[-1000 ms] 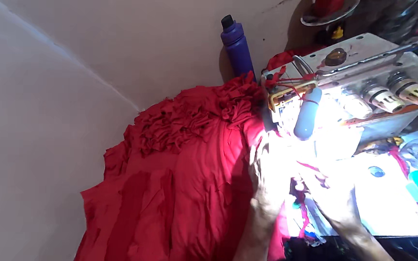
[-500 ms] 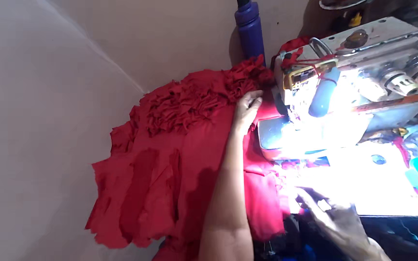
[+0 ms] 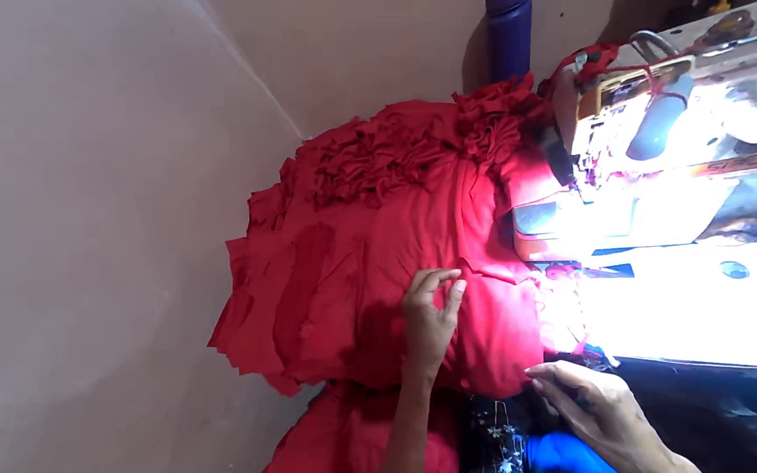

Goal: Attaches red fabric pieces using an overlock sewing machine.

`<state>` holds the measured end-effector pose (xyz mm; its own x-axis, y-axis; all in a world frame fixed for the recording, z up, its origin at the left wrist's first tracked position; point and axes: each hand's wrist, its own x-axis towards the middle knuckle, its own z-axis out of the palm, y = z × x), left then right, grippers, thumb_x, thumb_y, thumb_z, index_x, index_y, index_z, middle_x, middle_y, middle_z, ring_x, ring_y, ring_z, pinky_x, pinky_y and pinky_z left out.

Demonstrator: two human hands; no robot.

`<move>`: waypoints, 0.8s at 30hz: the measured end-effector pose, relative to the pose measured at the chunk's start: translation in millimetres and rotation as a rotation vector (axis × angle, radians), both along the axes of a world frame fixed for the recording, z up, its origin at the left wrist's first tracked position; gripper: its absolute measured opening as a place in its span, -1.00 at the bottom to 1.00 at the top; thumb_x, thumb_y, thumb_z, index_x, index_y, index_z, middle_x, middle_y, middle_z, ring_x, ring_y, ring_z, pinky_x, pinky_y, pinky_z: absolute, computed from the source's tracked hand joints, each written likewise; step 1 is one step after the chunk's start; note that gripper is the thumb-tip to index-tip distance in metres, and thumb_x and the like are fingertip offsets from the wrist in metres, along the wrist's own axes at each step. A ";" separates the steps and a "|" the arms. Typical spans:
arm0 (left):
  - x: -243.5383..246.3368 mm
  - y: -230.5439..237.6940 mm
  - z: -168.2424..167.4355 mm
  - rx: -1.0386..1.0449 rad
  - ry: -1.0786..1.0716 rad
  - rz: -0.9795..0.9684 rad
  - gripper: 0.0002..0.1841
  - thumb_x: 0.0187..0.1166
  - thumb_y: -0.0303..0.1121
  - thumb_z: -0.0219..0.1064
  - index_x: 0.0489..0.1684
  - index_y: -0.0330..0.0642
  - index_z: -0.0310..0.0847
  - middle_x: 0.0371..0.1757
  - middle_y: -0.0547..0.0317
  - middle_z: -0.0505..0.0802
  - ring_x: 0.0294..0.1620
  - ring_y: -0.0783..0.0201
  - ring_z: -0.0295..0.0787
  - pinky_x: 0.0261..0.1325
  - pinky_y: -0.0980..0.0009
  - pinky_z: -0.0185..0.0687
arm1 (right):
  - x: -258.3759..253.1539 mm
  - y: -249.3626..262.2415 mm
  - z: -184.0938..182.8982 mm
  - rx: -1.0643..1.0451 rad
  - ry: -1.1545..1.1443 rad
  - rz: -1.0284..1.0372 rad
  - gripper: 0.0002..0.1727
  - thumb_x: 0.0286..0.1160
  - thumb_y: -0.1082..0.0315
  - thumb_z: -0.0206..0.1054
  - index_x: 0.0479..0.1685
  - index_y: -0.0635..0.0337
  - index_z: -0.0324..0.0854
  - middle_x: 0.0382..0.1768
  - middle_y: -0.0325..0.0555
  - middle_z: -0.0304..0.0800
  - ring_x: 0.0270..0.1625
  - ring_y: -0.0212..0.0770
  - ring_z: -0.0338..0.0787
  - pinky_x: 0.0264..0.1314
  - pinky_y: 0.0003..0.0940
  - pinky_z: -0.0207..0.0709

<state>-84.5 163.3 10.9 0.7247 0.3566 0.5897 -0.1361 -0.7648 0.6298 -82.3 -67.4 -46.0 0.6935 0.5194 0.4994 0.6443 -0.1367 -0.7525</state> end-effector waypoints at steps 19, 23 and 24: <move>12.0 -16.6 40.9 -0.038 -0.176 -0.146 -0.88 0.43 -0.45 0.48 -0.23 -0.26 0.92 0.04 0.07 0.86 0.12 0.36 0.72 0.16 0.50 0.59 | 23.1 39.5 7.2 -0.115 -0.086 -0.216 -0.33 0.41 0.10 0.34 0.39 0.49 0.54 0.08 0.31 0.75 -0.07 0.11 0.78 -0.04 -0.02 0.63; -11.8 -21.2 69.7 0.023 -0.220 -0.218 -0.90 0.54 -0.48 0.37 -0.20 -0.28 0.83 -0.05 0.18 0.84 0.04 0.50 0.74 0.12 0.62 0.66 | 22.1 38.1 5.2 -0.100 -0.120 -0.217 -0.43 0.40 0.08 0.35 0.32 0.29 0.70 0.36 0.38 0.67 0.39 0.36 0.68 0.35 0.26 0.52; -19.9 -19.4 74.9 0.074 -0.234 -0.213 -0.89 0.56 -0.44 0.37 -0.20 -0.24 0.83 -0.09 0.22 0.81 0.00 0.53 0.71 0.07 0.65 0.63 | 20.1 35.5 5.8 -0.076 -0.159 -0.195 -0.59 0.42 0.10 0.34 0.06 0.21 0.81 0.29 0.35 0.71 0.32 0.32 0.71 0.25 0.22 0.54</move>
